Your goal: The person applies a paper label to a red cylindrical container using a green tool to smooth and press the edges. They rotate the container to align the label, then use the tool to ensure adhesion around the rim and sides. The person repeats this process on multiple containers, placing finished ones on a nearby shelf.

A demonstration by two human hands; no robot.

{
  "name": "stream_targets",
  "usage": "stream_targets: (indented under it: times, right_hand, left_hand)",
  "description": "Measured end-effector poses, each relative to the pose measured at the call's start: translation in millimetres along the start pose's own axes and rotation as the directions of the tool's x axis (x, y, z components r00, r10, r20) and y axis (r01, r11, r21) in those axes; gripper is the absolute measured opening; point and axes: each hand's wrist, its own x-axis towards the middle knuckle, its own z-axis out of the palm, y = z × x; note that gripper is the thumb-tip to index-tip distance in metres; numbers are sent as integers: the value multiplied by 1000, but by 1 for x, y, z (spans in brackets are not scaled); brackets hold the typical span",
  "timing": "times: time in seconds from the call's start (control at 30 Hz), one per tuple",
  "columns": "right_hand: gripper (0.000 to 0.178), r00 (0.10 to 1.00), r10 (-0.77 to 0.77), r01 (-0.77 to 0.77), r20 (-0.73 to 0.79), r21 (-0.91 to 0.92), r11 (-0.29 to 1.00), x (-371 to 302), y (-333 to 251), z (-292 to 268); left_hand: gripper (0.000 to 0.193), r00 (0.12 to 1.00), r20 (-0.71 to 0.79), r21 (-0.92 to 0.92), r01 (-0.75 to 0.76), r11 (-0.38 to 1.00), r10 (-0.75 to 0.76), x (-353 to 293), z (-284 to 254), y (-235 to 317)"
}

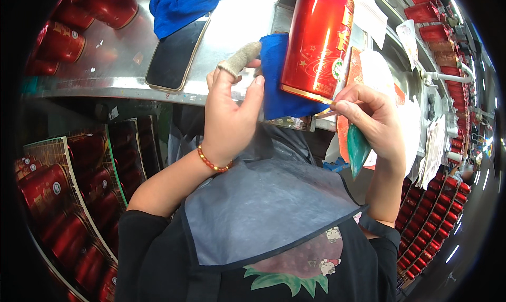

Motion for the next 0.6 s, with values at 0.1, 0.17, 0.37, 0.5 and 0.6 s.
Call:
stream_targets:
  times: [0.1, 0.17, 0.37, 0.5, 0.6]
  right_hand:
    - [18, 1000, -1, 1, -4, -15, 1000, 0, 1, -2]
    - [18, 1000, 1, -1, 7, -20, 1000, 1, 0, -3]
    - [17, 1000, 8, -8, 15, -9, 1000, 0, -6, -1]
    - [17, 1000, -12, 12, 2, -18, 1000, 0, -4, 0]
    - [17, 1000, 6, -6, -12, -29, 1000, -1, -5, -1]
  left_hand:
    - [42, 877, 64, 337, -468, 817, 476, -10, -5, 5]
    - [40, 804, 236, 447, -588, 674, 545, -15, -9, 19]
    - [42, 791, 255, 438, -607, 663, 556, -22, -4, 0]
    - [41, 801, 251, 434, -594, 677, 543, -19, -7, -9]
    - [39, 828, 230, 424, -559, 713, 512, -18, -9, -11]
